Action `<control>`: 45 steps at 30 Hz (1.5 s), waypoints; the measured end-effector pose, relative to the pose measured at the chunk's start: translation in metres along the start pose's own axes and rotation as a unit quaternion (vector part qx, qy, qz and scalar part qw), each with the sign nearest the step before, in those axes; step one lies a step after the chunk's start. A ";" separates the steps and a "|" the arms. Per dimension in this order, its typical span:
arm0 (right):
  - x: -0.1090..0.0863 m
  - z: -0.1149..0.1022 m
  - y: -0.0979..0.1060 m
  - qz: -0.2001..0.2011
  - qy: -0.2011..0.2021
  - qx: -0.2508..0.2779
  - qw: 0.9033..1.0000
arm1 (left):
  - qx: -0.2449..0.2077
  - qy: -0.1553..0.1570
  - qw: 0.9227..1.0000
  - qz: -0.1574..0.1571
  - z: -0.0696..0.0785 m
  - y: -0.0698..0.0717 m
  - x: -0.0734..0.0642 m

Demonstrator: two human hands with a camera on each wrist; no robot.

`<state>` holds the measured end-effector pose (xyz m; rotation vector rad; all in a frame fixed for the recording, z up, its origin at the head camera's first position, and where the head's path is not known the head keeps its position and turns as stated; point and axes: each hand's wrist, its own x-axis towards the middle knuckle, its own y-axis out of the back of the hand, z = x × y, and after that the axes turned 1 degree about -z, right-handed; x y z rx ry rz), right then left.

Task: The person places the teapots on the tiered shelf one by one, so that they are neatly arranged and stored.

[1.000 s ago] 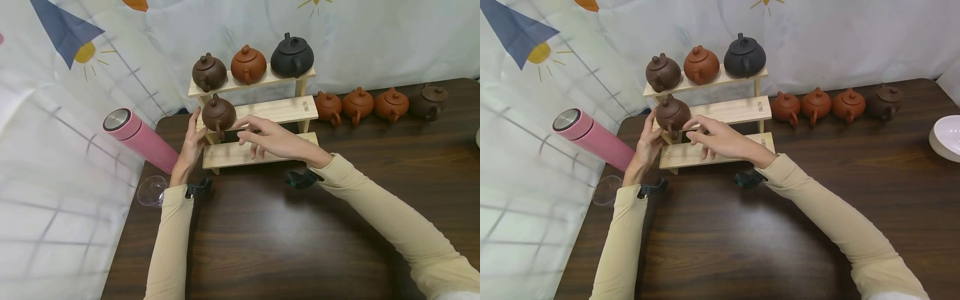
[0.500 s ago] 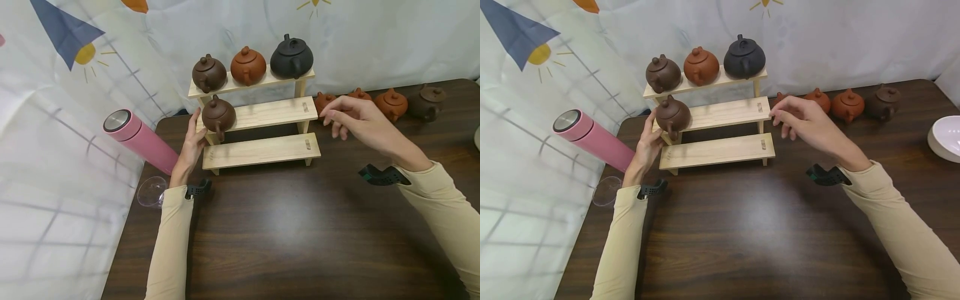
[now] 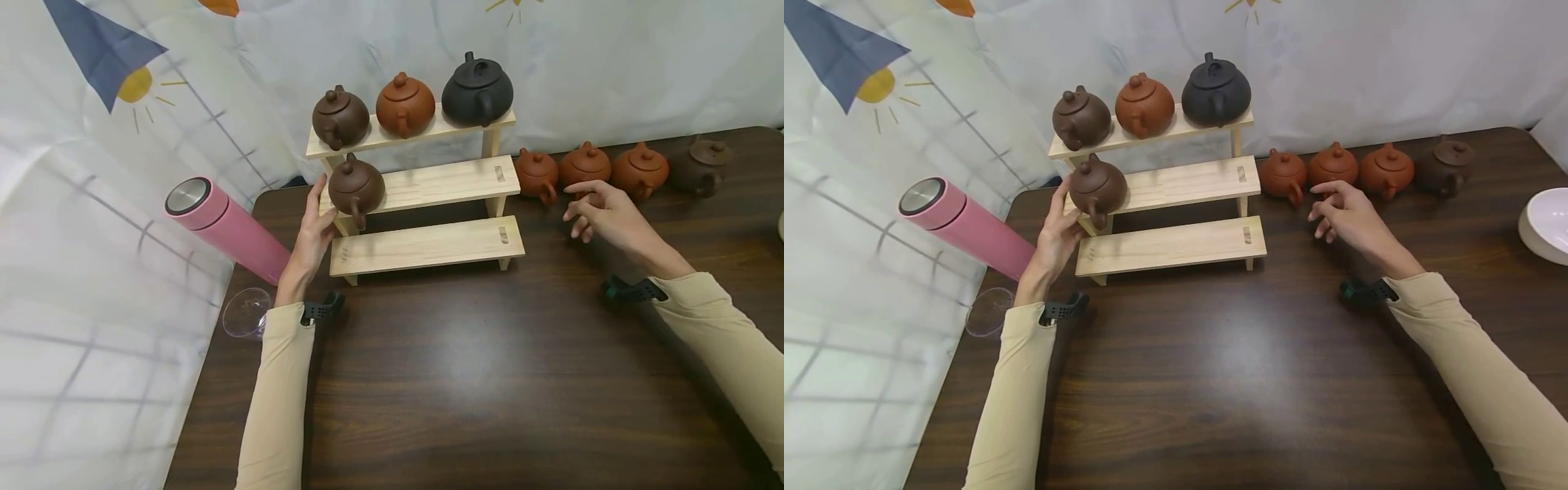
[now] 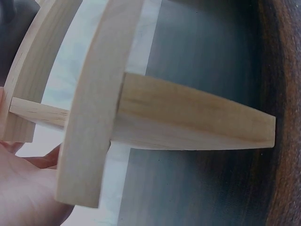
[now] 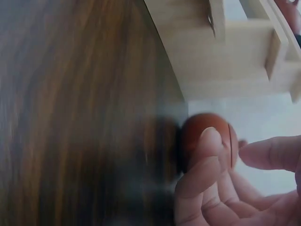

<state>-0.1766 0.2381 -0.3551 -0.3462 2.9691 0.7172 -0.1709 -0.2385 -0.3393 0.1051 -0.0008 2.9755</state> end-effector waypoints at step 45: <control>0.024 -0.010 -0.045 0.035 -0.001 0.247 0.968 | 0.006 -0.001 1.000 -0.004 -0.002 0.001 -0.001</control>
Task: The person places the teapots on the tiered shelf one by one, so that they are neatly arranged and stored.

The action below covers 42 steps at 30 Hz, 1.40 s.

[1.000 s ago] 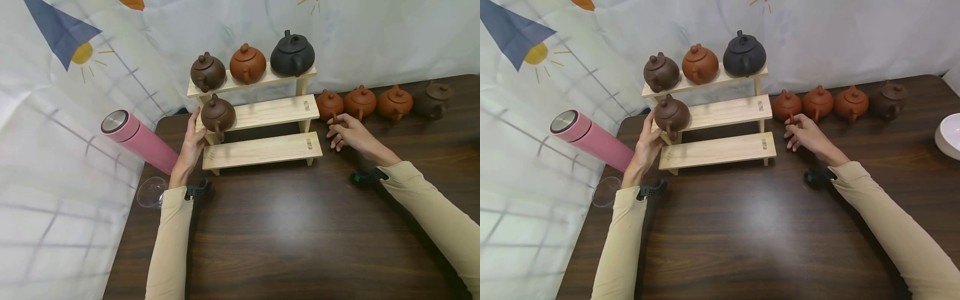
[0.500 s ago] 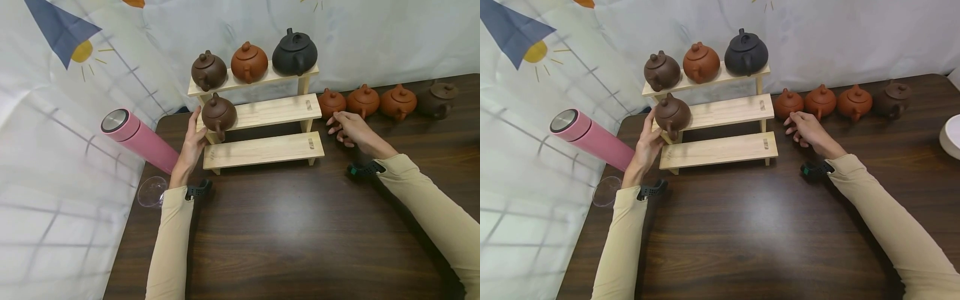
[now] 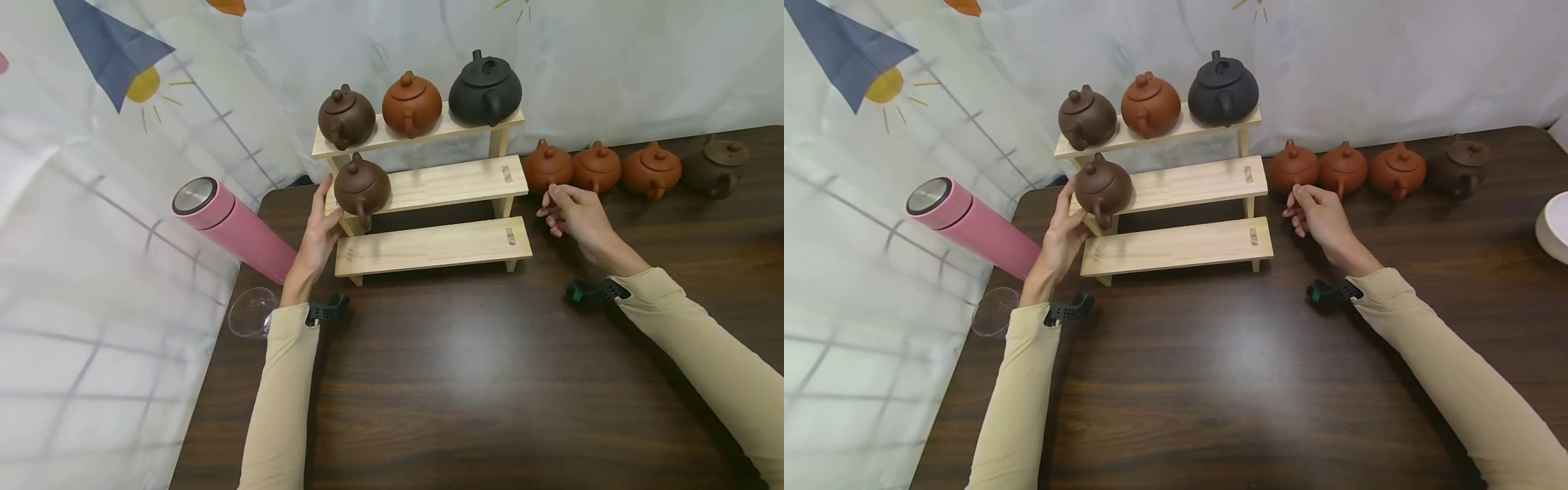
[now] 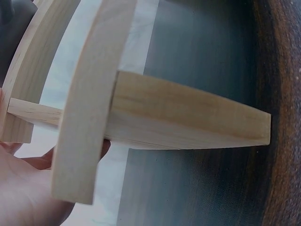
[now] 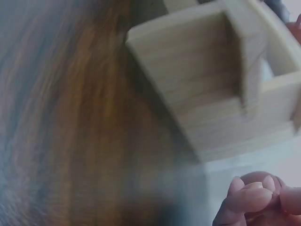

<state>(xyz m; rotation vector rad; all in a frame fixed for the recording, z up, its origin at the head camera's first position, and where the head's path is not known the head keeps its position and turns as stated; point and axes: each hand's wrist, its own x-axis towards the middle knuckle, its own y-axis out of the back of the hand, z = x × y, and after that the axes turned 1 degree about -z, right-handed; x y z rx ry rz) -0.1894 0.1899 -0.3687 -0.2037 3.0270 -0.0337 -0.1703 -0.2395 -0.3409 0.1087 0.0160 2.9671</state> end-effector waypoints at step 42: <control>-0.060 -0.080 -0.109 -0.126 0.122 -0.043 0.984 | -0.001 0.000 1.000 0.000 -0.004 0.001 0.003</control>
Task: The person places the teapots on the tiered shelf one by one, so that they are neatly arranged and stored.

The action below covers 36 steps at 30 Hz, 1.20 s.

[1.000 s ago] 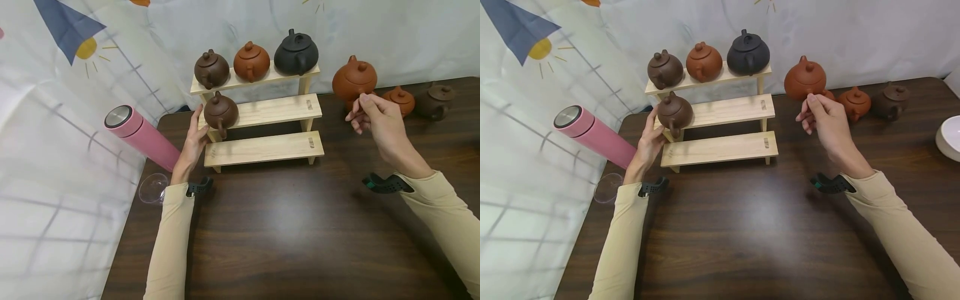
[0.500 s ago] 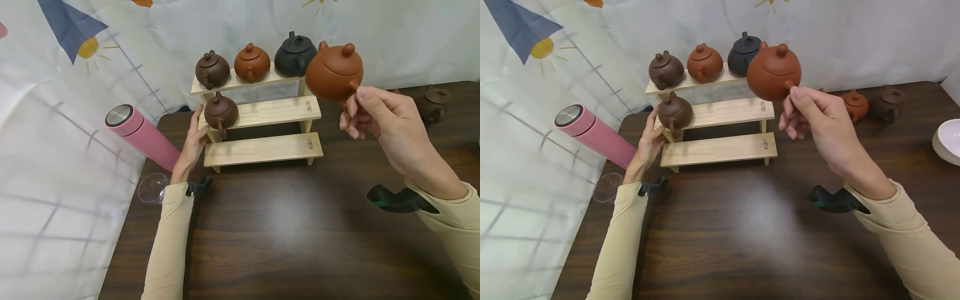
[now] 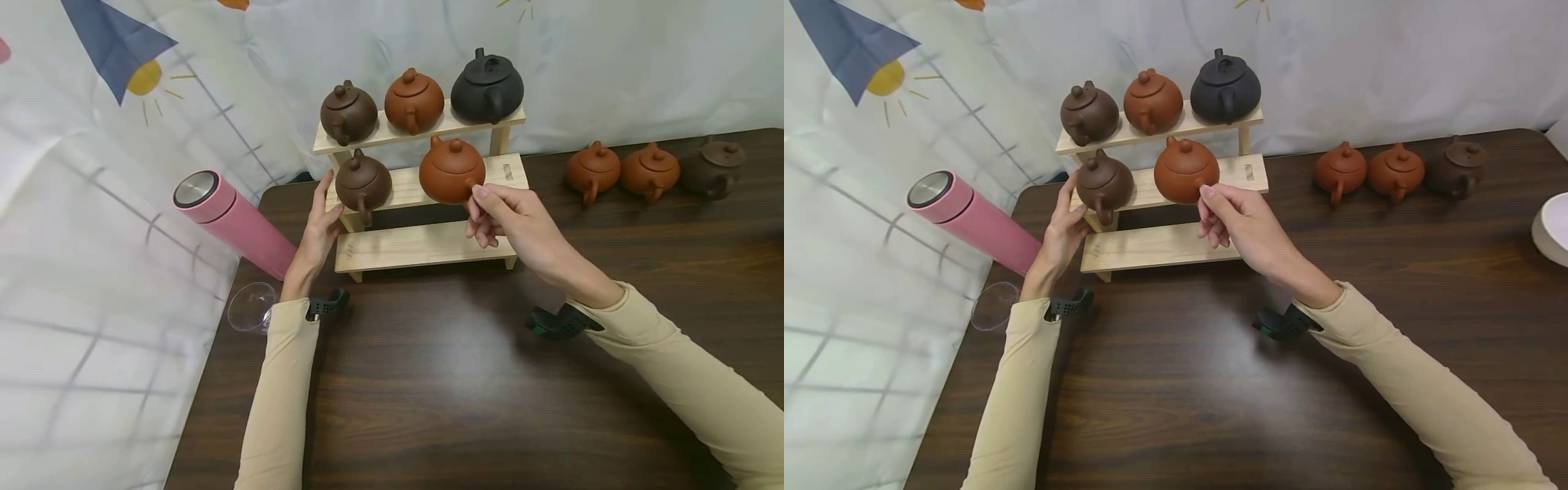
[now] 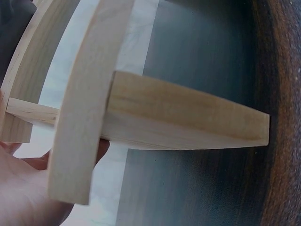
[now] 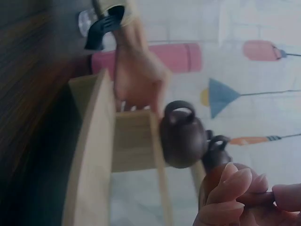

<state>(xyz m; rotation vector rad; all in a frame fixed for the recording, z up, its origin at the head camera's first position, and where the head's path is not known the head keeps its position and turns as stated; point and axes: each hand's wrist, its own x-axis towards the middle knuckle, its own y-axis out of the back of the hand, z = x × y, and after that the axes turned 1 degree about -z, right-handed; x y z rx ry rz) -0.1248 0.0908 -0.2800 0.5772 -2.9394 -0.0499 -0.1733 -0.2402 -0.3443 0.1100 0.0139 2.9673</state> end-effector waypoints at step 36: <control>0.034 0.026 -0.033 -0.040 -0.023 -0.037 0.998 | -0.001 0.000 1.000 0.006 0.001 -0.001 0.000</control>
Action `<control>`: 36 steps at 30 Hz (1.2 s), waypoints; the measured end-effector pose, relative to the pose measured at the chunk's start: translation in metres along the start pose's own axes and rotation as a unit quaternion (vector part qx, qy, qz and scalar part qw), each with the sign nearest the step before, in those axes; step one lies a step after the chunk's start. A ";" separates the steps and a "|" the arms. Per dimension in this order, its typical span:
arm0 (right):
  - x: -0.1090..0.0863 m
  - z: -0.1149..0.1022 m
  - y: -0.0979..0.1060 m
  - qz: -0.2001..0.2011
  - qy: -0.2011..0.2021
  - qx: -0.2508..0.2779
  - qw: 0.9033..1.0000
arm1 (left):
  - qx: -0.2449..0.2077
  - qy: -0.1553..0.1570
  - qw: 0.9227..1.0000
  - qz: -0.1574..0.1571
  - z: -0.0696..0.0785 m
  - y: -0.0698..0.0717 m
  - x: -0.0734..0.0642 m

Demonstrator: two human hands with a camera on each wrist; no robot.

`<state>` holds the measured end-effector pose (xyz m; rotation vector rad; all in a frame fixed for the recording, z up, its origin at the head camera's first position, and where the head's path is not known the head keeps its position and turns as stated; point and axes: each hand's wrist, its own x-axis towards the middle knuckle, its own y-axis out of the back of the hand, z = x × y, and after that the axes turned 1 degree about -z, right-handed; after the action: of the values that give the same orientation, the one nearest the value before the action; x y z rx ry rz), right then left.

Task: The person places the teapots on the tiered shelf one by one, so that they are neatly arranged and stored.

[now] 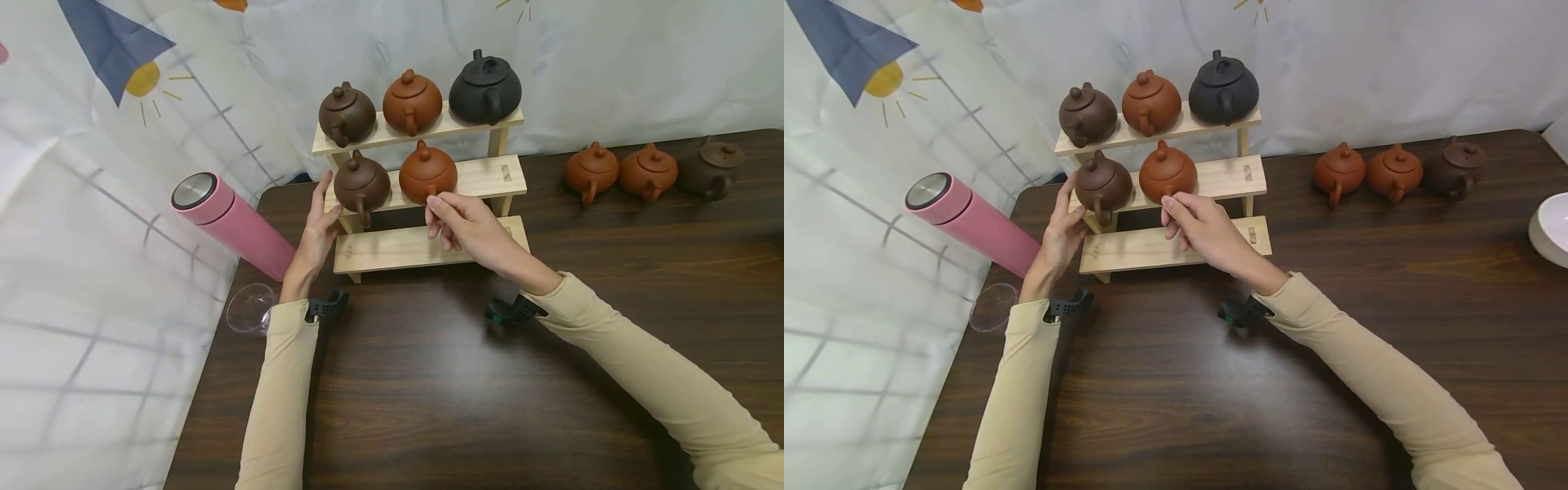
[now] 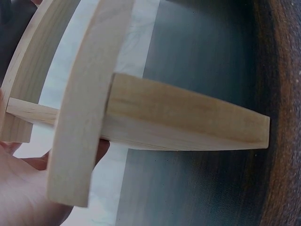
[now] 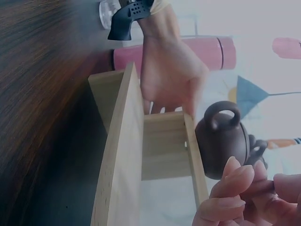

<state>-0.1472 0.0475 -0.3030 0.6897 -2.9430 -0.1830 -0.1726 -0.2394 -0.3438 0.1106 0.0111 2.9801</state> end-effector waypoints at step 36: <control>-0.077 0.023 0.179 0.104 -0.100 -0.095 0.985 | -0.007 -0.002 1.000 0.002 0.001 -0.001 -0.001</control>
<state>-0.1597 0.2431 -0.3064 0.3539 -3.1031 -0.5342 -0.1709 -0.2383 -0.3429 0.1137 -0.0099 2.9831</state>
